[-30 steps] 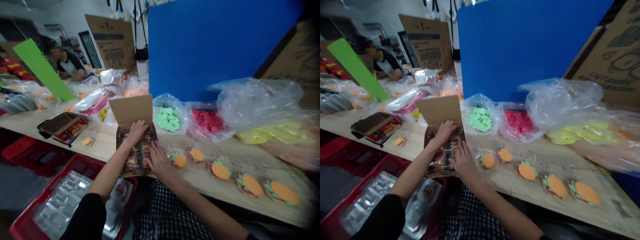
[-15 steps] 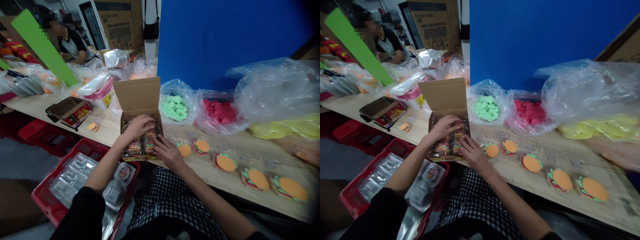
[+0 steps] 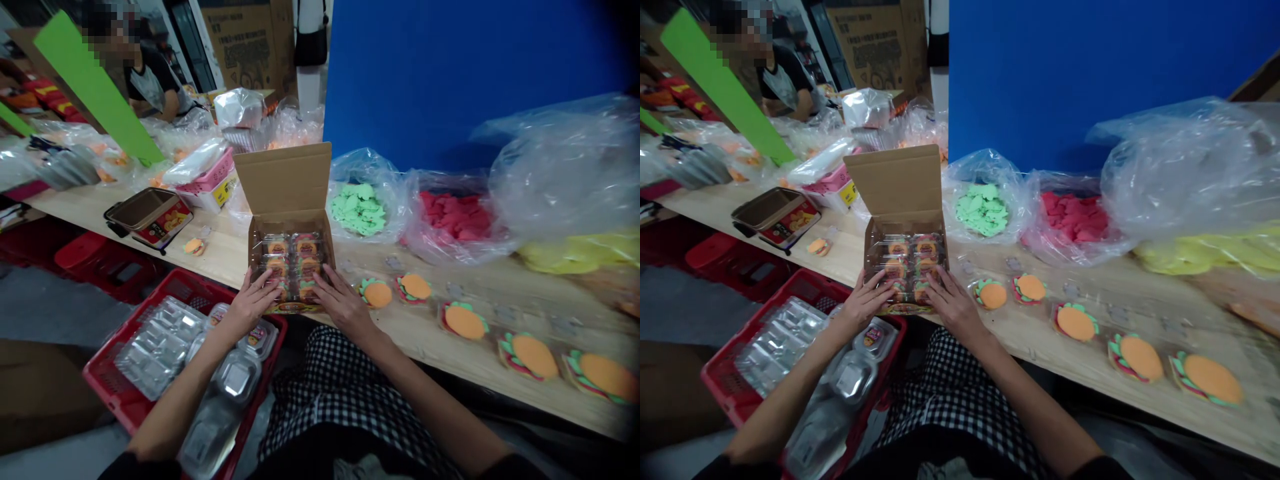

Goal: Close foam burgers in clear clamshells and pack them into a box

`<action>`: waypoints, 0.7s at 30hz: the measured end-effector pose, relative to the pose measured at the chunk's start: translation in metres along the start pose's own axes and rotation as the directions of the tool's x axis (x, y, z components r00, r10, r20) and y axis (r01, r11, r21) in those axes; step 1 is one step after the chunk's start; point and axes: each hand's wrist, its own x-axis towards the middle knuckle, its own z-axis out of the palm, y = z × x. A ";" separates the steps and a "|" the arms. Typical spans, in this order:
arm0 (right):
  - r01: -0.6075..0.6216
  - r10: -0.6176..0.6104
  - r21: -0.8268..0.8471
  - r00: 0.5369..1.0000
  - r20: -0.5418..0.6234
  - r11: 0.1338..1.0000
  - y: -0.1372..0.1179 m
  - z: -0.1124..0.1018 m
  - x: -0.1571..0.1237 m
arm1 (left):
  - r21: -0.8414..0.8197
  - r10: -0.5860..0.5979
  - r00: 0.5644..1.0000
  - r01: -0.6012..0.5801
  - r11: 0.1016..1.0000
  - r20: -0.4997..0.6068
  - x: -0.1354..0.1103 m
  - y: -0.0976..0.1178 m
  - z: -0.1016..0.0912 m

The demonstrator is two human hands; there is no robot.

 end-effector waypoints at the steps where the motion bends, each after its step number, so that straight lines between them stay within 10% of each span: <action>1: 0.002 -0.003 0.009 1.000 0.020 1.000 0.001 0.000 -0.001 | 0.006 0.003 1.000 -0.003 1.000 -0.006 -0.001 0.002 0.002; 10: 0.033 -0.034 0.032 0.999 0.042 0.999 0.007 -0.002 -0.004 | -0.051 0.019 0.996 -0.015 0.999 0.090 -0.004 0.006 -0.003; 13: 0.014 -0.014 0.022 0.999 0.040 1.000 0.004 -0.005 0.001 | -0.156 -0.156 0.987 0.147 0.977 -0.045 -0.002 0.006 -0.006; 16: -0.037 0.037 0.004 0.999 0.009 0.999 -0.002 -0.007 0.009 | -0.271 -0.429 0.875 0.367 0.890 -0.223 0.003 0.009 -0.003; 21: -0.044 0.044 0.017 0.999 -0.005 0.999 -0.007 -0.005 0.014 | -0.263 -0.471 0.849 0.410 0.873 -0.241 0.007 0.012 0.015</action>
